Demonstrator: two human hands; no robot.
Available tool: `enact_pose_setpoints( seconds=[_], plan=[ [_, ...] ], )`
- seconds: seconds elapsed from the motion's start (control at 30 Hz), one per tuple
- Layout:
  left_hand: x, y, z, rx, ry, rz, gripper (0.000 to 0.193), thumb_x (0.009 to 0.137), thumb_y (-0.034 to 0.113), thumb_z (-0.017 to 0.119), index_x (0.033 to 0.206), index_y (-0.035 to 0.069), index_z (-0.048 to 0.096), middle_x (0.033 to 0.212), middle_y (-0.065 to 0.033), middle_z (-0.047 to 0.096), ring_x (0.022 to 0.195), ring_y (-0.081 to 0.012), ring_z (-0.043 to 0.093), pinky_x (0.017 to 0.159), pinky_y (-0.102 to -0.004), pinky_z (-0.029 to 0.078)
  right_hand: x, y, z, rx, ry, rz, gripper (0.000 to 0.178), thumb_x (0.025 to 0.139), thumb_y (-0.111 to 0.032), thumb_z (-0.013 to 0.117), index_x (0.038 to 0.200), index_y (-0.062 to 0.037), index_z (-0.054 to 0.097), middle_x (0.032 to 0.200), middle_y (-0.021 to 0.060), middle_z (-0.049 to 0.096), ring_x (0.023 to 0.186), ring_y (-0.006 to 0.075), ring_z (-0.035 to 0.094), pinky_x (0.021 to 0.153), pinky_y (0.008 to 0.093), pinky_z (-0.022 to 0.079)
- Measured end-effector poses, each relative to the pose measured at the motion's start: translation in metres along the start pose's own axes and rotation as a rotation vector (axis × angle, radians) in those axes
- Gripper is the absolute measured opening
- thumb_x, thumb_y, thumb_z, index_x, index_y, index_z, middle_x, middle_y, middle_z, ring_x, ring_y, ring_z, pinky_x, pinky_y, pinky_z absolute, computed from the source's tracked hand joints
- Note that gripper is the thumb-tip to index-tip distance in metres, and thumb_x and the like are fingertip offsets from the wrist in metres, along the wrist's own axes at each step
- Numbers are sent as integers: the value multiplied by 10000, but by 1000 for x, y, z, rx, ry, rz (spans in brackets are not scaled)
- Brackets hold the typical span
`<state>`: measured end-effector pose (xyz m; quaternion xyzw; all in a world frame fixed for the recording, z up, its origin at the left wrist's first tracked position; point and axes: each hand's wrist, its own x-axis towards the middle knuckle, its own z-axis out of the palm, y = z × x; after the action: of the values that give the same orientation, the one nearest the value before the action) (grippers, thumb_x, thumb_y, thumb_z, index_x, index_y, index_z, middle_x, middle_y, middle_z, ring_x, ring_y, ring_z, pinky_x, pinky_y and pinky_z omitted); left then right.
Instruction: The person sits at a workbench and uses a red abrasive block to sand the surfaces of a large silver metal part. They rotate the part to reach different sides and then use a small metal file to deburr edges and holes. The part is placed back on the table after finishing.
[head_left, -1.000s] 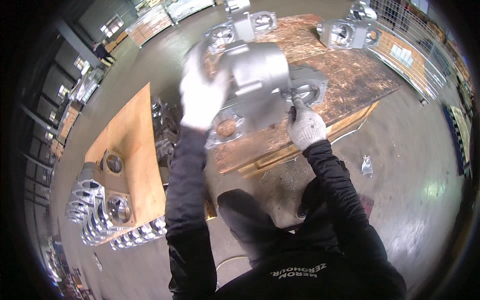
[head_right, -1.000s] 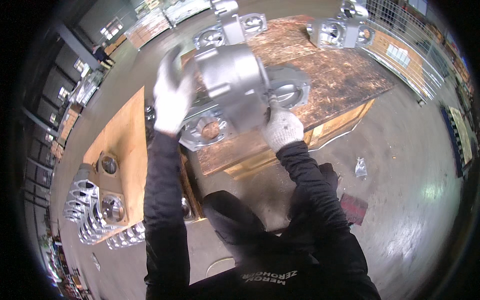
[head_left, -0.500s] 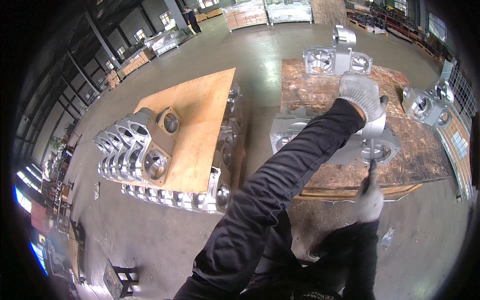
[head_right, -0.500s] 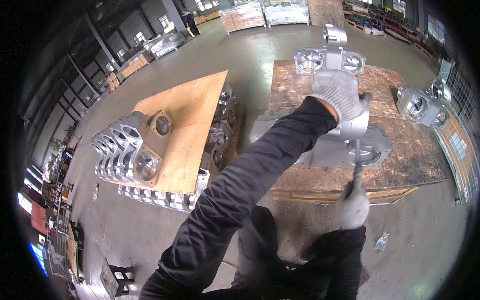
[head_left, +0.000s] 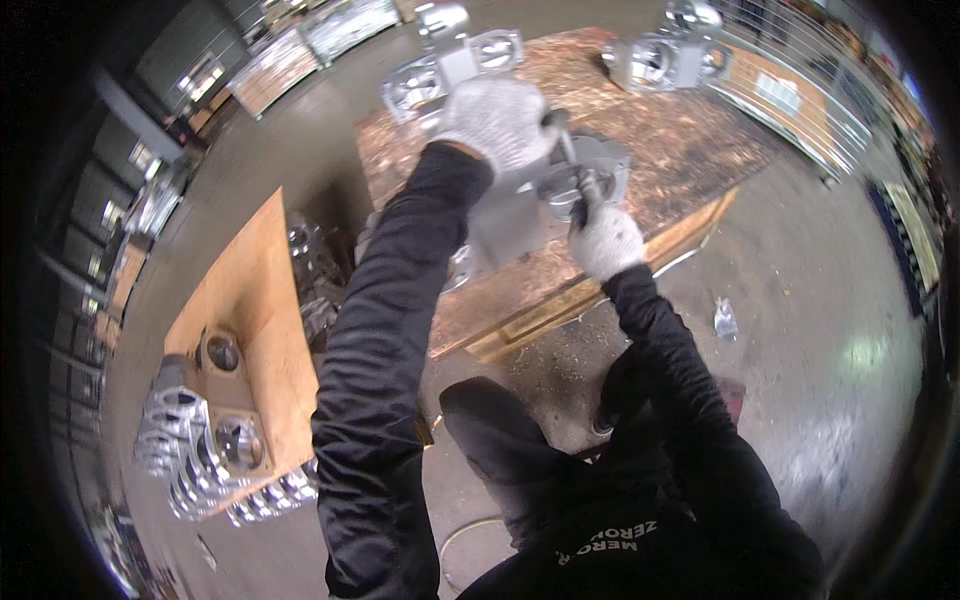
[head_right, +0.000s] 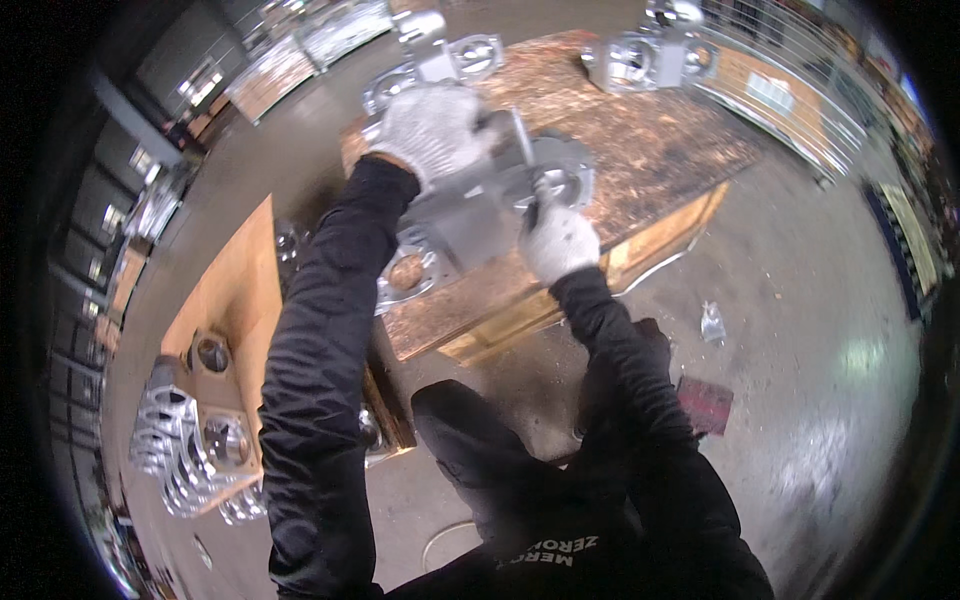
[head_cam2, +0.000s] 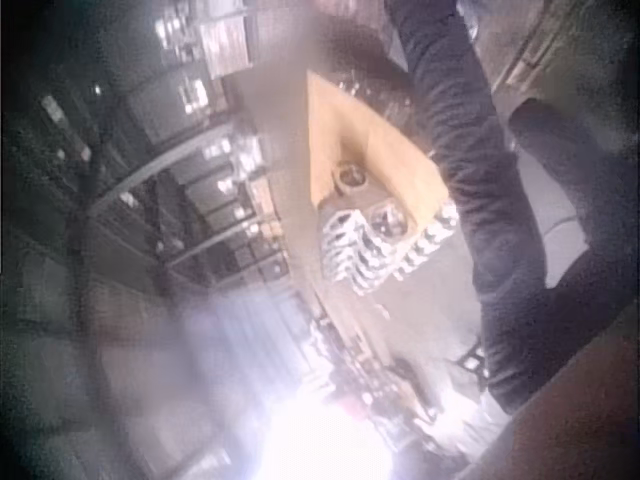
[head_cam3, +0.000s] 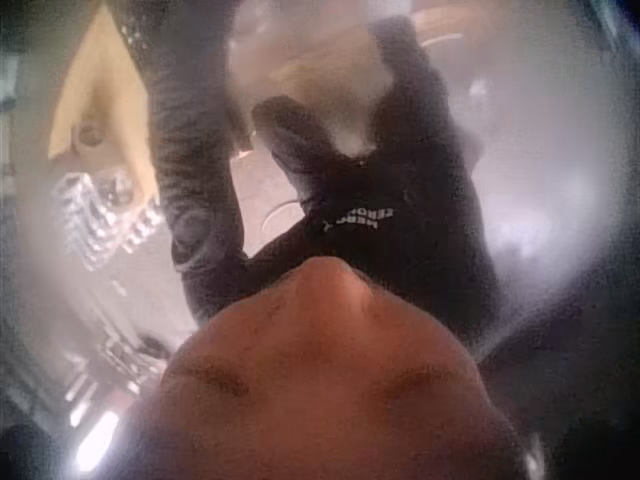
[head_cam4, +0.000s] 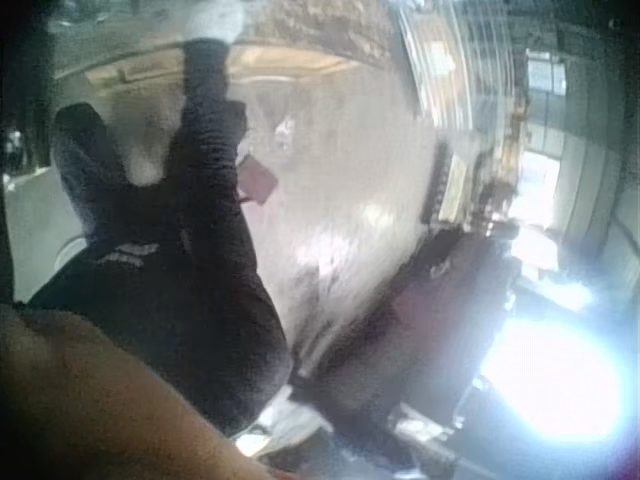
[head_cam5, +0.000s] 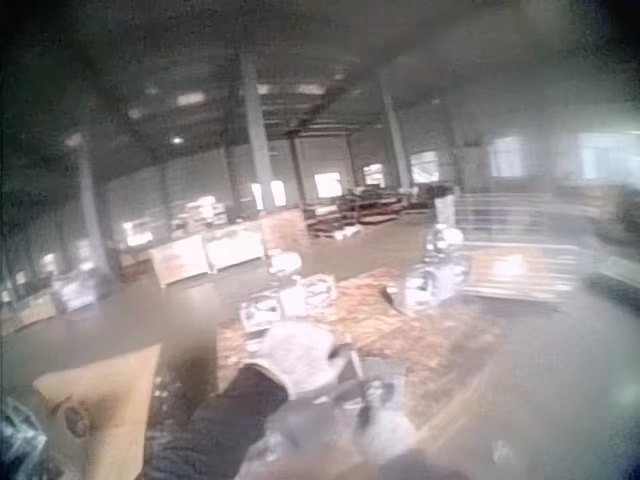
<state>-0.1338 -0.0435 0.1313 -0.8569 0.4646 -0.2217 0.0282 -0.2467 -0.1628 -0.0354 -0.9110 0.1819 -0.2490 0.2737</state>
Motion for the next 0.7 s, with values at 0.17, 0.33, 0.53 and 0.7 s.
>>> enact_pose_setpoints(
  seconds=[0.17, 0.33, 0.53, 0.7],
  plan=[
    [-10, 7, -4, -15, 7, 46, 414, 945, 487, 610, 888, 124, 802, 881, -110, 743, 831, -313, 718, 776, -445, 563, -49, 10, -22, 29, -9, -53, 496, 966, -169, 575, 1455, -100, 529, 777, 243, 688, 704, 407, 702, 632, 520, 555],
    [-10, 12, -4, -16, 63, 111, 393, 979, 459, 623, 913, 113, 797, 923, -76, 739, 865, -284, 711, 765, -414, 555, -20, 23, -21, -10, 92, -89, 586, 923, -113, 573, 1497, -74, 461, 715, 211, 671, 671, 420, 690, 615, 516, 559],
    [-13, 7, -18, -78, 97, 87, 372, 1000, 439, 614, 1107, 105, 738, 1102, -72, 726, 1014, -291, 704, 866, -392, 558, -14, 24, -13, 60, 96, -107, 613, 947, -110, 542, 1544, -81, 408, 763, 234, 676, 690, 416, 698, 623, 506, 561],
    [-25, -8, -11, -10, 438, -10, 404, 994, 443, 602, 1262, 147, 668, 1296, -93, 680, 1248, -292, 621, 1102, -439, 429, -57, 36, -29, 207, 36, 38, 448, 949, -120, 583, 1393, -56, 565, 843, 243, 704, 753, 406, 714, 678, 516, 566]
  ],
)
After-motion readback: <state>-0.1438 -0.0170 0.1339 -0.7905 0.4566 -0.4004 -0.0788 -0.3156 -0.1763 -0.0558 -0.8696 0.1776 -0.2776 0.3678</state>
